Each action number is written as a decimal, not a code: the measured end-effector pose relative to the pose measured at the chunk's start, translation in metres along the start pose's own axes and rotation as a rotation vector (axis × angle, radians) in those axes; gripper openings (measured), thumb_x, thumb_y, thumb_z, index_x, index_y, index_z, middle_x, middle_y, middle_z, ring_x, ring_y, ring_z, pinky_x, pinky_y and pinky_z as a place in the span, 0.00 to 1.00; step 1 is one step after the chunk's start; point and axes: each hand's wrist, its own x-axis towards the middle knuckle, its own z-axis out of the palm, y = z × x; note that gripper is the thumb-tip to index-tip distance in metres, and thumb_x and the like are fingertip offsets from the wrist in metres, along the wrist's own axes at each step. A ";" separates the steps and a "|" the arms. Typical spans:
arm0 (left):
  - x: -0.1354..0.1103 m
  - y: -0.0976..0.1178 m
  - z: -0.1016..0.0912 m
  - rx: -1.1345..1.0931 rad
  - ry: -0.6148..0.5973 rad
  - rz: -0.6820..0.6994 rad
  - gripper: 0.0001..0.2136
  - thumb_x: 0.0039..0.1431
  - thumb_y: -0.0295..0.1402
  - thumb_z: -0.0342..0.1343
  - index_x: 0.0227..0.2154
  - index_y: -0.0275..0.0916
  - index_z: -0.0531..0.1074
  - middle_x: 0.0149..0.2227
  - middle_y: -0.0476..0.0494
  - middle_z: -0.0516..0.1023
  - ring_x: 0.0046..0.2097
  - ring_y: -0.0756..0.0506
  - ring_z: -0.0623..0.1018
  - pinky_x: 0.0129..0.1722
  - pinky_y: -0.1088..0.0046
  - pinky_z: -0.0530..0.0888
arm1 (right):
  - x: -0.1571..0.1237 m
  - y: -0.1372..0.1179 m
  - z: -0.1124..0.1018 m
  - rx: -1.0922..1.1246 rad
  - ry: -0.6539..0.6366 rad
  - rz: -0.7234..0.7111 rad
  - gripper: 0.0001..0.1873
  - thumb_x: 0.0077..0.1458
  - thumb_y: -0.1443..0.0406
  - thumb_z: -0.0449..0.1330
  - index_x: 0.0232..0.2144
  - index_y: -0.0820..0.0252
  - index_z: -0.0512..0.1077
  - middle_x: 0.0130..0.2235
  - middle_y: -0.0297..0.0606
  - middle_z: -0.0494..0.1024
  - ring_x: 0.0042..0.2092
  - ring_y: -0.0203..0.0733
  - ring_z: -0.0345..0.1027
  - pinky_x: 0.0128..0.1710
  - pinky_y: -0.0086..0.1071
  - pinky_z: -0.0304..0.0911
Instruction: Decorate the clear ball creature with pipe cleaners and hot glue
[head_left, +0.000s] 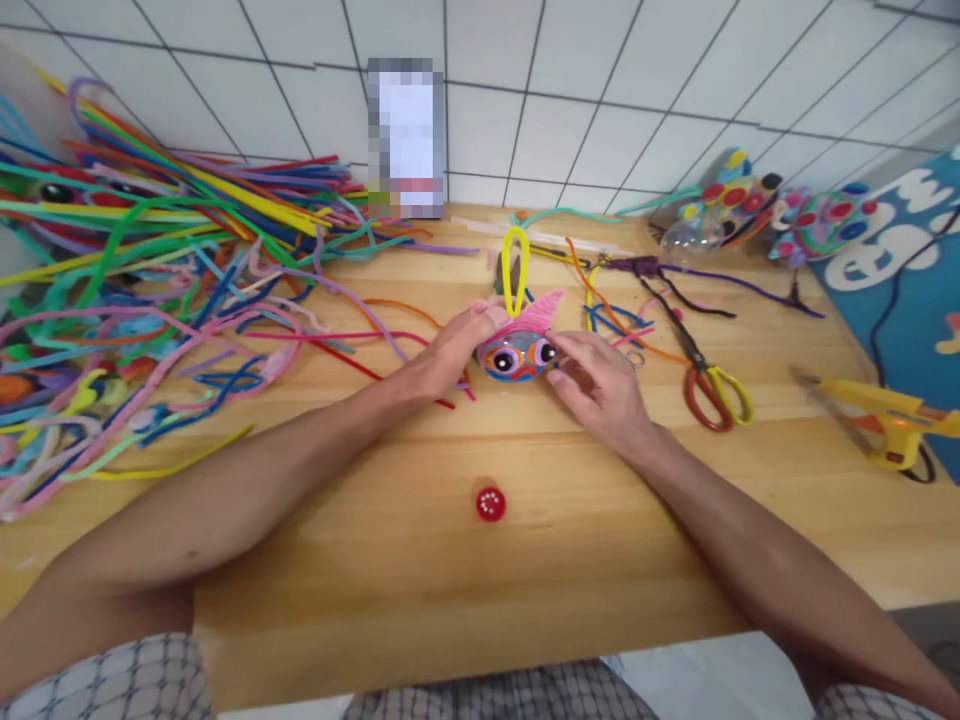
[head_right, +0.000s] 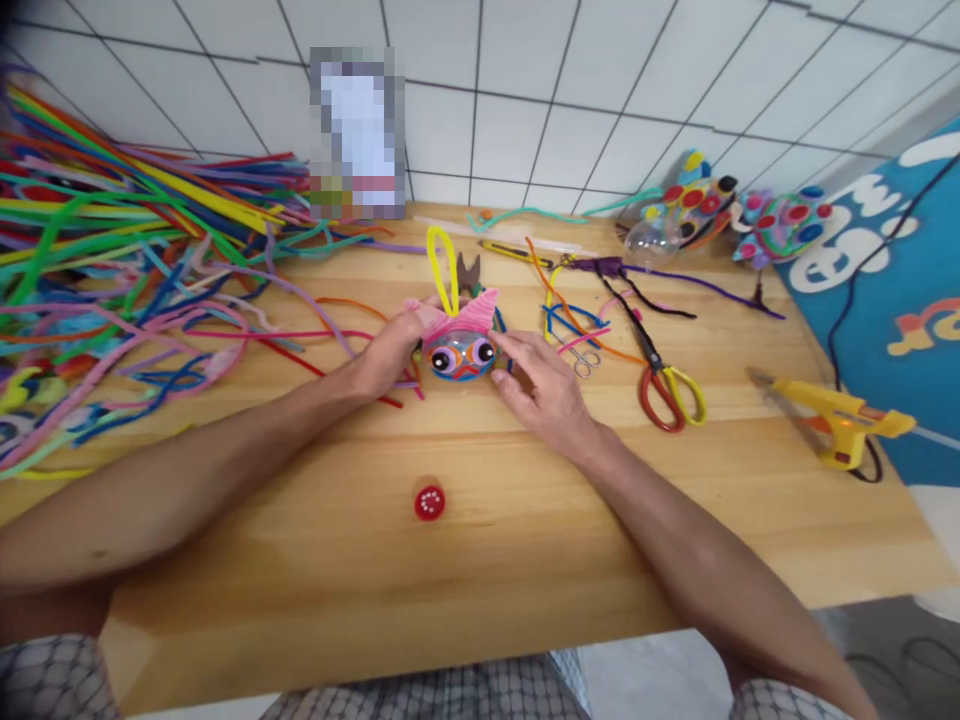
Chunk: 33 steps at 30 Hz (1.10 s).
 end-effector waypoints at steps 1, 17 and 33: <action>0.000 0.000 0.000 0.005 -0.014 0.016 0.24 0.66 0.57 0.58 0.41 0.39 0.81 0.50 0.38 0.86 0.60 0.33 0.80 0.63 0.56 0.76 | 0.000 0.000 0.000 -0.008 -0.004 0.003 0.24 0.72 0.62 0.62 0.68 0.50 0.73 0.58 0.49 0.82 0.56 0.53 0.80 0.53 0.50 0.80; -0.012 -0.002 -0.007 0.128 -0.001 0.053 0.17 0.66 0.43 0.55 0.49 0.40 0.79 0.55 0.42 0.82 0.61 0.37 0.77 0.67 0.61 0.69 | 0.000 -0.001 0.002 -0.034 0.008 -0.009 0.25 0.71 0.63 0.61 0.68 0.52 0.72 0.58 0.49 0.83 0.56 0.52 0.80 0.52 0.49 0.80; -0.015 0.021 0.008 0.171 0.082 0.010 0.13 0.64 0.44 0.55 0.29 0.41 0.67 0.32 0.48 0.69 0.35 0.46 0.69 0.35 0.68 0.69 | -0.003 -0.005 0.003 -0.049 -0.009 -0.043 0.27 0.72 0.64 0.61 0.71 0.53 0.69 0.59 0.50 0.81 0.59 0.52 0.78 0.55 0.49 0.80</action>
